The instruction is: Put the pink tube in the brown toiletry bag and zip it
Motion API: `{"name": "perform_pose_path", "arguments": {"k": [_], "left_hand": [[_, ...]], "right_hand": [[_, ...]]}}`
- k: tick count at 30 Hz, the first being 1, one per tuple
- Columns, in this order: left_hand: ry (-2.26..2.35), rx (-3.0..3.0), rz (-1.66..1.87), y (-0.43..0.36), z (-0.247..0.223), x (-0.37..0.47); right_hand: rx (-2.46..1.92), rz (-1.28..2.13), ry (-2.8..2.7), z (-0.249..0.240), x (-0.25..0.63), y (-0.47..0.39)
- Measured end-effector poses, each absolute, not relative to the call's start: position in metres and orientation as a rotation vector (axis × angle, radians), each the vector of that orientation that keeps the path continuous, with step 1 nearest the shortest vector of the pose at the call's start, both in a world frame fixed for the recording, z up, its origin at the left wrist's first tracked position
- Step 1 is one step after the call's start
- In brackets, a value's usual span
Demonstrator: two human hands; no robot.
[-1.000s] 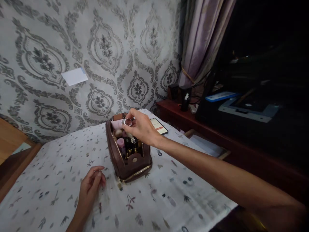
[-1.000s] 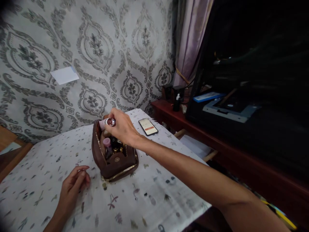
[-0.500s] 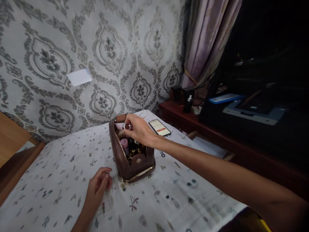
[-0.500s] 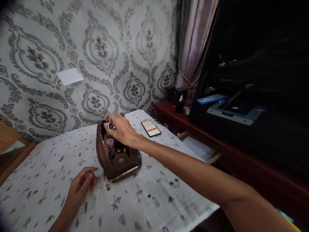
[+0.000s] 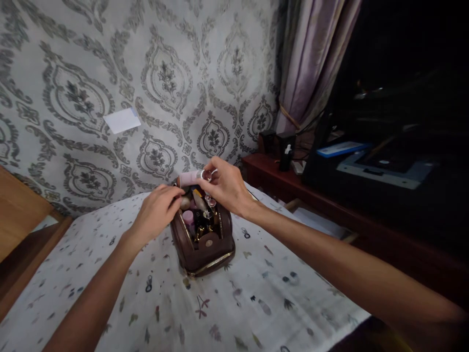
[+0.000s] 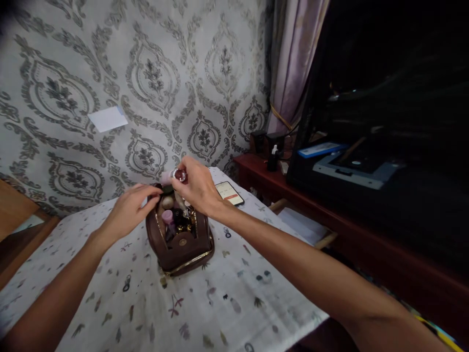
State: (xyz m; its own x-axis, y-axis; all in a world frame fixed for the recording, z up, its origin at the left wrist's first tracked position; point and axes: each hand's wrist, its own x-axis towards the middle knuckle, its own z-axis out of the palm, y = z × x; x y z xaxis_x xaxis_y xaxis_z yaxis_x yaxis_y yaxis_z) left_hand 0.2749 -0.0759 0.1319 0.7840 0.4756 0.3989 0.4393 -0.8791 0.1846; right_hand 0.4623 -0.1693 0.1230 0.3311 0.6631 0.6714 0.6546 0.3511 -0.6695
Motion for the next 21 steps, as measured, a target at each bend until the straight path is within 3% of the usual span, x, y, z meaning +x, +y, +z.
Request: {"name": "perform_pose_path", "arguments": {"k": [4,10,21], "left_hand": [[0.752,3.22,-0.063,-0.055,0.147,0.318],[0.908,3.27,-0.498,-0.04,0.148,0.349],[0.967,3.18,-0.571,-0.038,0.137,0.358]], "right_hand": [[-1.291,-0.017,-1.255,0.13,0.471,-0.181],[-1.199,0.012,-1.181,0.139,0.48,-0.197],[-1.177,0.068,-1.181,0.142,0.48,-0.21]]}}
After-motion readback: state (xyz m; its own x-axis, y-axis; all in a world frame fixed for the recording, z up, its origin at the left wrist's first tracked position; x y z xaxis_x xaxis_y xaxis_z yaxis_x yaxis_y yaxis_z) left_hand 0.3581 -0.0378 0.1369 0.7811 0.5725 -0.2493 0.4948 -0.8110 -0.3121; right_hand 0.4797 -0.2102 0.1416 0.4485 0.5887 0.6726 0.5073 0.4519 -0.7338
